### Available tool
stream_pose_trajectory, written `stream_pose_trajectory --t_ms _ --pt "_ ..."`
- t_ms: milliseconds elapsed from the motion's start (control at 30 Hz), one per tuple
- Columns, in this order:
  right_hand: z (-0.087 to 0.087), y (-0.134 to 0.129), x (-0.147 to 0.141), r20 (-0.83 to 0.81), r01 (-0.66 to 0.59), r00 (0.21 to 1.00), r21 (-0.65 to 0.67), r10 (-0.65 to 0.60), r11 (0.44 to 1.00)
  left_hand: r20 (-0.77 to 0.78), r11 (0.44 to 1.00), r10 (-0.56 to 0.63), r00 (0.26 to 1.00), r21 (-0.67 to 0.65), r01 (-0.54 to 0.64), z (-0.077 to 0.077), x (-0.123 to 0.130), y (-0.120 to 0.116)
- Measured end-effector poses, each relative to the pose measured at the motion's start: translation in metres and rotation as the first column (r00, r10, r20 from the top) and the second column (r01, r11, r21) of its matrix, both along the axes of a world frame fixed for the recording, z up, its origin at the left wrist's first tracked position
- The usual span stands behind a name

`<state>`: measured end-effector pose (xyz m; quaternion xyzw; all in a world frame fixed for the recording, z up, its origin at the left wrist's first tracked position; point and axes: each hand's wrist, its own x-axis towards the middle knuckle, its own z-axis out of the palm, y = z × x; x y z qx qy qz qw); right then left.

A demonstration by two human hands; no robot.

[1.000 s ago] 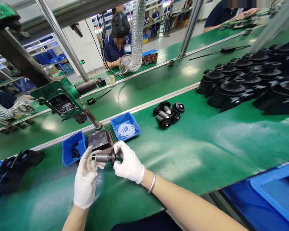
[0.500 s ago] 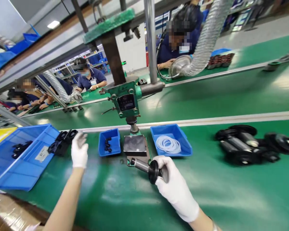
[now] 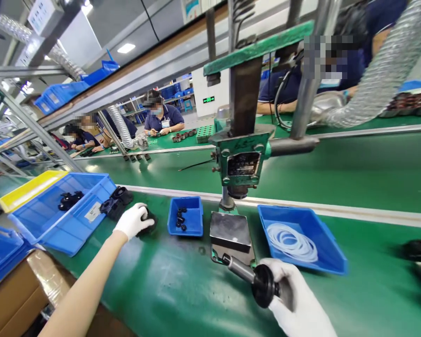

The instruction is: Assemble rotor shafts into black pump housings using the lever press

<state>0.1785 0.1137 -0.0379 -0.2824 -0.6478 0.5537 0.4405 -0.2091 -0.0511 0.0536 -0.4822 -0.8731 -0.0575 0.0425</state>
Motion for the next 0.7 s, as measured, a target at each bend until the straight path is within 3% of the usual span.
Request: stream_pose_trajectory --t_ms 233,433,500,600,633,700 --pt "0.033 -0.024 -0.003 -0.027 -0.136 0.991 -0.063 0.134 0.989 0.079 0.95 -0.265 0.961 -0.151 0.274 -0.005 0.09 -0.024" --pt "0.041 -0.03 -0.008 -0.189 -0.189 0.967 -0.096 0.169 0.977 0.121 0.902 -0.331 0.936 -0.249 0.352 -0.011 0.129 -0.025" --pt "0.045 -0.031 -0.007 -0.243 -0.183 0.958 -0.114 0.151 0.976 0.19 0.919 -0.337 0.922 -0.145 0.366 -0.014 0.135 -0.028" --pt "0.053 -0.036 -0.004 -0.308 -0.19 0.941 -0.144 0.139 0.971 0.395 0.936 -0.334 0.856 0.248 0.25 -0.018 0.143 -0.031" --pt "0.056 -0.038 -0.002 -0.318 -0.195 0.938 -0.143 0.142 0.97 0.468 0.903 -0.343 0.814 0.404 0.148 -0.02 0.147 -0.031" --pt "0.06 -0.044 0.001 -0.313 -0.193 0.938 -0.122 0.147 0.974 0.592 0.762 -0.401 0.699 0.639 -0.104 -0.025 0.159 -0.029"
